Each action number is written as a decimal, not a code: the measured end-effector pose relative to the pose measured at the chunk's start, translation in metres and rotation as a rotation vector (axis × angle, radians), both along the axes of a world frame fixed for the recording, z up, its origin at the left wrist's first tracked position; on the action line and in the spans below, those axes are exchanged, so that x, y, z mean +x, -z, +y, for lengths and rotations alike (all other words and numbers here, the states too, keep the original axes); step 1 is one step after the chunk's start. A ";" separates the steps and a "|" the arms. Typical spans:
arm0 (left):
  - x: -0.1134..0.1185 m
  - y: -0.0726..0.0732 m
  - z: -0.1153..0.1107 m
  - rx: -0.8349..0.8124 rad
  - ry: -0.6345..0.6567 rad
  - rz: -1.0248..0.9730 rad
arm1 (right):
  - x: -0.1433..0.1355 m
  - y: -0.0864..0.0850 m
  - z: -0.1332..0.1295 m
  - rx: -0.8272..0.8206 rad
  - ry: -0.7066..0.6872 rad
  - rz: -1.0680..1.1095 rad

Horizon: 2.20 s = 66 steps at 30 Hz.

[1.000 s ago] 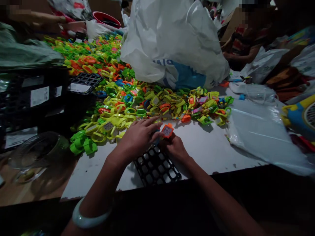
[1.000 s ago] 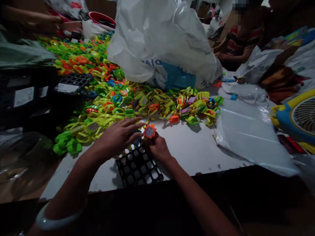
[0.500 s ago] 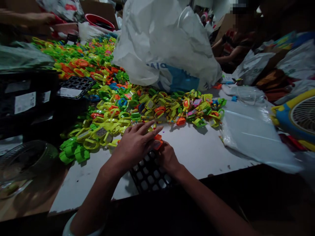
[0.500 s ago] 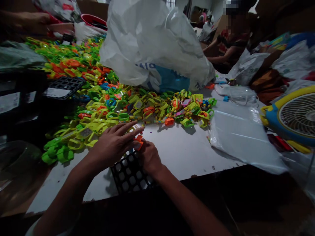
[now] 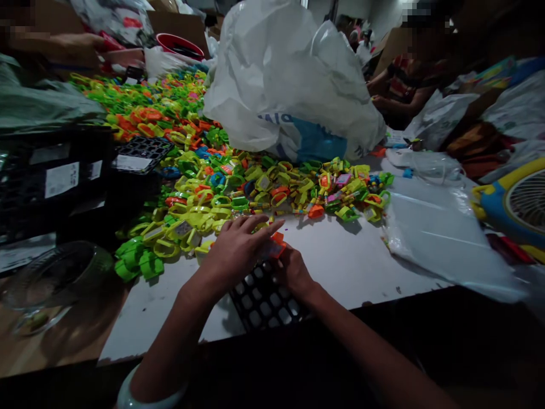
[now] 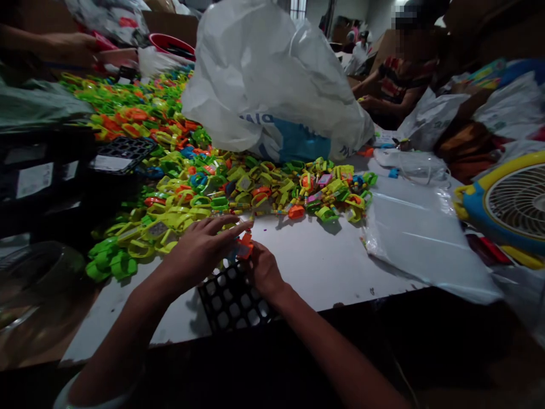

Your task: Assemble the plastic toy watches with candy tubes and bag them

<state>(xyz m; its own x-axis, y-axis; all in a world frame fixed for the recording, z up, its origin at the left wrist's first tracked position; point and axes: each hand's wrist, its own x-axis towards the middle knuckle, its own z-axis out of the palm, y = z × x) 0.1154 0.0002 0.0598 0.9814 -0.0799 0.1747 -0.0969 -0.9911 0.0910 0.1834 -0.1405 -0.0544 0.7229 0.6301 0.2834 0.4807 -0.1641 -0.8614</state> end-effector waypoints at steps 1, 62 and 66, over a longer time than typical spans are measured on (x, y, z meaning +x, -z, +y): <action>0.000 -0.001 0.000 0.012 0.034 -0.002 | 0.001 0.001 0.001 -0.037 -0.015 -0.047; -0.090 0.098 -0.024 -0.410 -0.823 -0.182 | 0.064 -0.031 -0.079 -0.466 -0.003 -0.530; -0.088 0.098 -0.024 -0.408 -0.831 -0.151 | 0.022 -0.030 -0.064 -0.116 -0.069 0.059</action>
